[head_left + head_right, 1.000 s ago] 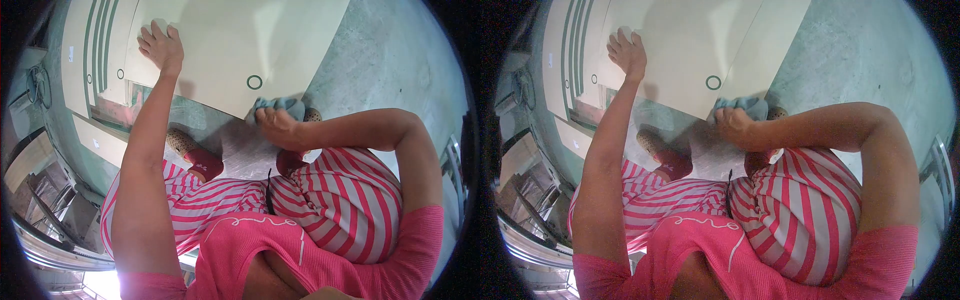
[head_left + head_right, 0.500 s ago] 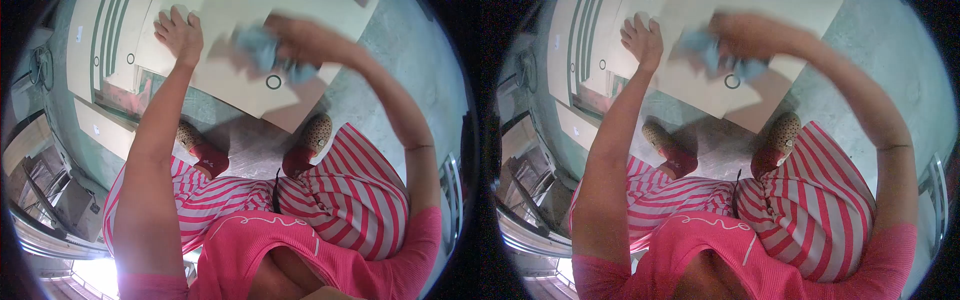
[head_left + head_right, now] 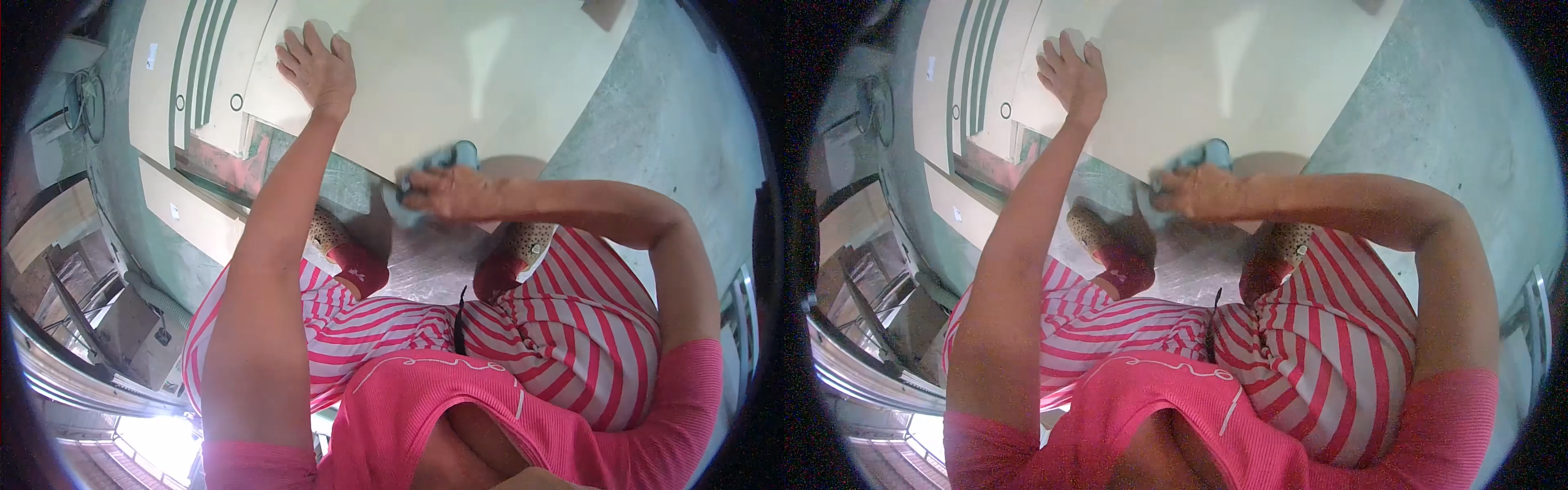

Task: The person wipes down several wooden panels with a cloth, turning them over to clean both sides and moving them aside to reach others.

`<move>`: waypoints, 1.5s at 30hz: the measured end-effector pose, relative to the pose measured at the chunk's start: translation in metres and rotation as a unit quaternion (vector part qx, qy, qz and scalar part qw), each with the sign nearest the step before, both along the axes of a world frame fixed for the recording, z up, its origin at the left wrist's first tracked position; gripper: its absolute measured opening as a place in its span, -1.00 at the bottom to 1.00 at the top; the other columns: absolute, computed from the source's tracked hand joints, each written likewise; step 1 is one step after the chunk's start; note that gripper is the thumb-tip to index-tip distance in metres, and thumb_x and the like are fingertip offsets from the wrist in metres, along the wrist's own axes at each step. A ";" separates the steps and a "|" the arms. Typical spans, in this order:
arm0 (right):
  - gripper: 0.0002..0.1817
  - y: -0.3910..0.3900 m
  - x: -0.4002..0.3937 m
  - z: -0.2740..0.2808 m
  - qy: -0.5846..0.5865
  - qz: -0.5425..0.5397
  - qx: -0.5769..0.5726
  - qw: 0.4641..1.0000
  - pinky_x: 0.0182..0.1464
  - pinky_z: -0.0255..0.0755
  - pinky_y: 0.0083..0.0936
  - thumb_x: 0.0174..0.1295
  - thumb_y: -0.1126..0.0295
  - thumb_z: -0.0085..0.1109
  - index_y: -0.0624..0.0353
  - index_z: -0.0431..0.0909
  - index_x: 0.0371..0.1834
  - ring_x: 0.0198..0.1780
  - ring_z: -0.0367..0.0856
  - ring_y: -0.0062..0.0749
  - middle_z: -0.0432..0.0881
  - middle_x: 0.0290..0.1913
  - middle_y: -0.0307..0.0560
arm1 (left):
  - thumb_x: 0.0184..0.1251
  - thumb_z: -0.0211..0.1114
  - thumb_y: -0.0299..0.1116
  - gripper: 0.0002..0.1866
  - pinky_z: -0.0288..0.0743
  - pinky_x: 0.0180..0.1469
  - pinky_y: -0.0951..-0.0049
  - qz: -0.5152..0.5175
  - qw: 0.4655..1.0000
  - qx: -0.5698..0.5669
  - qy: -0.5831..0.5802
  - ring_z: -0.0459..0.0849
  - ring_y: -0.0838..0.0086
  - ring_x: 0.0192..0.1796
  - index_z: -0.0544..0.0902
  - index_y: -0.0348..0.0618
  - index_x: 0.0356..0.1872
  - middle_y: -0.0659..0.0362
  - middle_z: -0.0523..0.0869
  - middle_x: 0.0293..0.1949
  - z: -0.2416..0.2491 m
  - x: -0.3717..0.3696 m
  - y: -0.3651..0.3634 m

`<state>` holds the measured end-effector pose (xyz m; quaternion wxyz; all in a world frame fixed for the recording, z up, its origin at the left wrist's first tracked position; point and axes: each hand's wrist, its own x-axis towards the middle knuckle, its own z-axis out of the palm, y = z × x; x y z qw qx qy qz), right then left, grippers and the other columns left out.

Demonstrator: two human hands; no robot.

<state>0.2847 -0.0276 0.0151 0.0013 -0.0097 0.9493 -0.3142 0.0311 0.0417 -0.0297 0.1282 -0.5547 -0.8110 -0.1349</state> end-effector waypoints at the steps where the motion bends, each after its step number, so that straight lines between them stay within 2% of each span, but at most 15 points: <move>1: -0.46 0.004 -0.002 0.004 0.004 -0.002 0.002 1.000 -0.13 0.58 -0.29 0.00 0.32 0.14 -0.07 0.43 0.16 0.05 0.57 -0.08 0.44 0.13 0.02 | 0.25 0.13 -0.12 -0.42 0.05 0.27 -0.14 0.002 1.000 -0.003 -0.004 0.17 -0.22 0.27 0.33 -0.20 0.24 -0.15 0.25 0.25 0.000 0.000 0.000; 5: -0.42 0.090 -0.012 0.034 -0.089 -0.093 -0.236 0.963 -0.03 0.50 -0.14 0.06 0.32 0.15 -0.04 0.36 0.25 0.04 0.53 0.03 0.43 0.14 0.10 | 0.25 0.13 -0.12 -0.42 0.03 0.29 -0.15 0.010 1.000 -0.001 -0.006 0.15 -0.22 0.30 0.32 -0.20 0.24 -0.18 0.24 0.27 -0.002 0.000 -0.001; 6: -0.37 0.120 -0.005 0.023 0.056 -0.184 -0.217 0.957 0.07 0.45 -0.30 0.02 0.43 0.21 0.06 0.35 0.26 0.10 0.50 -0.09 0.44 0.09 0.04 | 0.25 0.13 -0.12 -0.42 0.03 0.29 -0.15 0.014 1.000 0.001 -0.002 0.15 -0.22 0.30 0.32 -0.20 0.24 -0.18 0.24 0.27 -0.003 0.000 -0.001; 7: -0.42 0.163 -0.005 0.021 -0.033 -0.242 -0.155 0.957 0.12 0.41 -0.33 0.05 0.41 0.20 0.11 0.35 0.22 0.10 0.49 -0.08 0.43 0.13 0.06 | 0.25 0.13 -0.12 -0.42 0.02 0.29 -0.16 0.013 1.000 0.000 -0.004 0.15 -0.23 0.30 0.32 -0.21 0.25 -0.18 0.24 0.27 -0.002 0.001 -0.001; 8: -0.46 0.193 -0.012 0.052 -0.151 -0.347 -0.110 0.919 0.21 0.32 -0.21 0.08 0.39 0.17 0.14 0.36 0.20 0.20 0.40 -0.06 0.38 0.20 0.01 | 0.26 0.13 -0.13 -0.41 0.02 0.30 -0.16 0.011 1.000 0.000 -0.006 0.15 -0.23 0.30 0.31 -0.21 0.25 -0.19 0.25 0.26 -0.001 0.001 0.000; 11: -0.36 0.249 -0.009 0.029 -0.042 -0.499 -0.132 0.855 0.34 0.08 0.02 0.19 0.30 0.09 0.23 0.18 0.35 0.34 0.18 0.14 0.13 0.36 0.23 | 0.28 0.11 -0.12 -0.42 0.03 0.29 -0.18 0.019 1.000 -0.009 -0.016 0.14 -0.24 0.32 0.31 -0.19 0.26 -0.20 0.23 0.29 0.003 0.003 0.000; 13: -0.38 0.260 -0.013 -0.023 -0.061 -0.538 0.234 0.807 0.40 -0.06 0.05 0.23 0.31 0.04 0.23 0.18 0.36 0.35 0.16 0.17 0.19 0.33 0.26 | 0.31 0.10 -0.10 -0.42 0.04 0.29 -0.21 0.020 0.999 -0.013 -0.021 0.13 -0.26 0.33 0.30 -0.17 0.28 -0.20 0.23 0.30 0.002 0.004 0.001; 19: -0.51 0.186 -0.075 -0.022 0.043 -0.371 0.254 0.892 0.34 0.03 0.07 0.29 0.33 -0.06 0.27 0.28 0.28 0.27 0.25 0.19 0.35 0.21 0.27 | 0.31 0.10 -0.16 -0.45 0.05 0.30 -0.18 0.028 0.999 -0.014 -0.012 0.19 -0.25 0.30 0.30 -0.16 0.28 -0.19 0.24 0.29 0.003 0.006 0.001; 22: -0.44 0.162 -0.099 -0.021 0.163 -0.347 0.219 0.897 0.29 0.20 -0.06 0.08 0.39 0.17 0.09 0.34 0.23 0.32 0.26 -0.08 0.30 0.30 -0.06 | 0.30 0.11 -0.18 -0.44 0.00 0.34 -0.12 0.039 0.998 -0.031 -0.036 0.12 -0.20 0.34 0.30 -0.20 0.27 -0.17 0.22 0.31 0.004 -0.001 0.000; 24: -0.42 0.158 -0.106 -0.024 0.155 -0.321 0.236 0.904 0.26 0.20 -0.07 0.10 0.28 0.19 0.10 0.34 0.24 0.30 0.27 -0.06 0.30 0.26 0.05 | 0.32 0.11 -0.19 -0.44 -0.01 0.36 -0.07 0.018 0.965 0.114 -0.237 0.14 -0.17 0.34 0.29 -0.19 0.29 -0.19 0.18 0.32 0.009 -0.006 -0.001; 28: -0.46 0.143 -0.089 -0.008 0.139 -0.314 0.228 0.911 0.32 0.11 0.00 0.16 0.20 0.13 0.05 0.34 0.24 0.38 0.15 -0.06 0.19 0.37 0.03 | 0.32 0.15 -0.16 -0.43 -0.04 0.39 0.00 0.102 0.880 0.244 -0.395 0.09 -0.16 0.37 0.30 -0.21 0.28 -0.23 0.11 0.35 0.043 0.022 0.015; 30: -0.45 0.115 -0.070 0.012 0.134 -0.286 0.211 0.925 0.36 0.06 0.03 0.20 0.13 0.11 0.04 0.33 0.26 0.39 0.13 -0.03 0.15 0.39 0.04 | 0.27 0.20 -0.03 -0.37 -0.12 0.40 -0.11 -0.059 0.937 0.159 -0.306 0.01 -0.21 0.40 0.34 -0.12 0.29 -0.26 0.03 0.38 0.062 0.038 0.030; 35: -0.42 0.090 -0.033 -0.001 0.157 -0.161 0.119 0.967 0.42 -0.02 0.04 0.24 -0.02 0.06 -0.06 0.34 0.29 0.40 0.15 -0.04 0.25 0.34 0.02 | 0.10 0.31 0.11 -0.34 -0.05 0.35 -0.19 -0.170 0.972 -0.096 -0.134 0.06 -0.21 0.38 0.47 0.11 0.23 -0.16 0.17 0.37 0.049 0.088 0.057; 39: -0.45 0.122 -0.017 -0.010 0.114 -0.141 0.179 0.967 0.42 0.02 0.00 0.20 0.00 0.11 -0.06 0.40 0.23 0.40 0.18 -0.19 0.32 0.31 -0.15 | 0.08 0.33 0.05 -0.42 0.04 0.31 -0.19 -0.152 0.981 -0.018 -0.118 0.16 -0.15 0.35 0.54 0.15 0.16 -0.04 0.28 0.34 0.027 0.078 0.048; 45: -0.59 0.185 -0.003 -0.018 0.131 -0.219 0.189 0.948 0.39 0.05 -0.01 0.26 0.12 0.08 -0.05 0.45 0.15 0.39 0.18 -0.14 0.30 0.31 -0.14 | 0.05 0.34 -0.08 -0.57 0.23 0.16 -0.08 0.110 0.992 0.064 -0.014 0.36 0.04 0.20 0.63 0.13 0.00 0.08 0.43 0.21 0.001 0.016 -0.042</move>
